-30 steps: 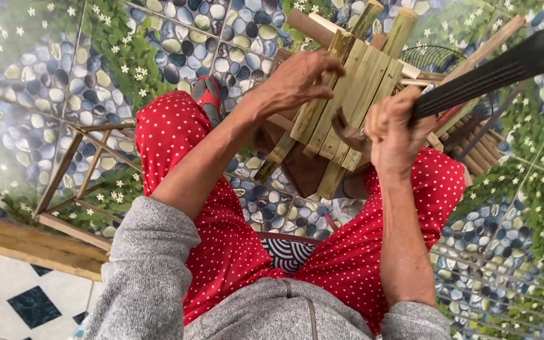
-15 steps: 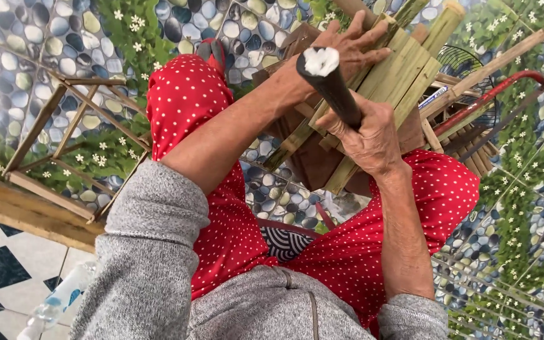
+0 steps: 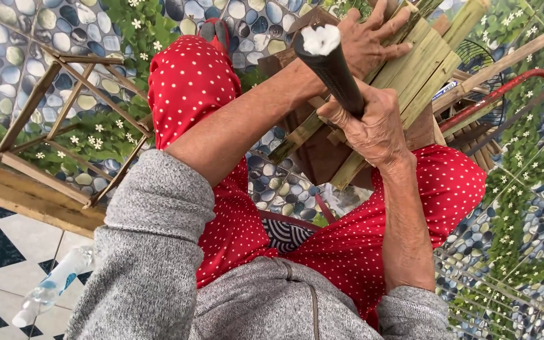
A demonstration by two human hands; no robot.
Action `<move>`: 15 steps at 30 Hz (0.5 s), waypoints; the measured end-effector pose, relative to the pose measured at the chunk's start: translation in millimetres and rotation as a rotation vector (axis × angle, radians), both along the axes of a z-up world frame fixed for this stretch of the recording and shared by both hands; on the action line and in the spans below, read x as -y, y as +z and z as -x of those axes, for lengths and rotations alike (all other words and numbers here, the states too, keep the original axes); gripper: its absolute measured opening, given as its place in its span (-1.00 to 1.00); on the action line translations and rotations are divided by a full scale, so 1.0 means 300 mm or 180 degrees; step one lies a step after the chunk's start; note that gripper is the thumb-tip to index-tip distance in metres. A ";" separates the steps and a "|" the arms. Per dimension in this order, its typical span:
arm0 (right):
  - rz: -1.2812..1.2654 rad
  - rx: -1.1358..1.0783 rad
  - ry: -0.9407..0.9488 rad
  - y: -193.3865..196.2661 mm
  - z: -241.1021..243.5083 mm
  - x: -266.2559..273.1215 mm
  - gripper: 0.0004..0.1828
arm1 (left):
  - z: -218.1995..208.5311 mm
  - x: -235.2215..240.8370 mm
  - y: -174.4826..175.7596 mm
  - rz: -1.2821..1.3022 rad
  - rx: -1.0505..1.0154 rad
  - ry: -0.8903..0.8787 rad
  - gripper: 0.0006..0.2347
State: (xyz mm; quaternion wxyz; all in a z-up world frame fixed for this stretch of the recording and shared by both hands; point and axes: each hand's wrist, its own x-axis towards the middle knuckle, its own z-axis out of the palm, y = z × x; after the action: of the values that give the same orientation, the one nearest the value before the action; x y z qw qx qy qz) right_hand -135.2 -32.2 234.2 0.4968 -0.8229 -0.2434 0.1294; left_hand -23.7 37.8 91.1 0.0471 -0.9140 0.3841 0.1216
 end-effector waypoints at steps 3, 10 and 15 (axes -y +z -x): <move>0.0063 0.0045 0.0008 -0.006 -0.006 -0.002 -0.91 | 0.010 -0.009 0.027 -0.0076 0.0002 0.0016 -0.36; -0.0102 -0.0059 -0.0237 -0.041 -0.032 -0.005 -0.91 | 0.063 -0.185 0.077 0.2018 -0.0637 -0.0074 -0.59; -0.0066 0.0098 -0.0463 -0.081 -0.048 0.009 -0.68 | -0.021 -0.047 -0.075 0.0134 0.0840 -0.0325 -0.28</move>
State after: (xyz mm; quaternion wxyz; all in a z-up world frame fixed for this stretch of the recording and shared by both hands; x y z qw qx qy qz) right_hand -120.9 -35.0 209.8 0.5096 -0.8351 -0.1920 0.0777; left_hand -17.5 51.8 68.7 0.0841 -0.9022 0.4230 -0.0103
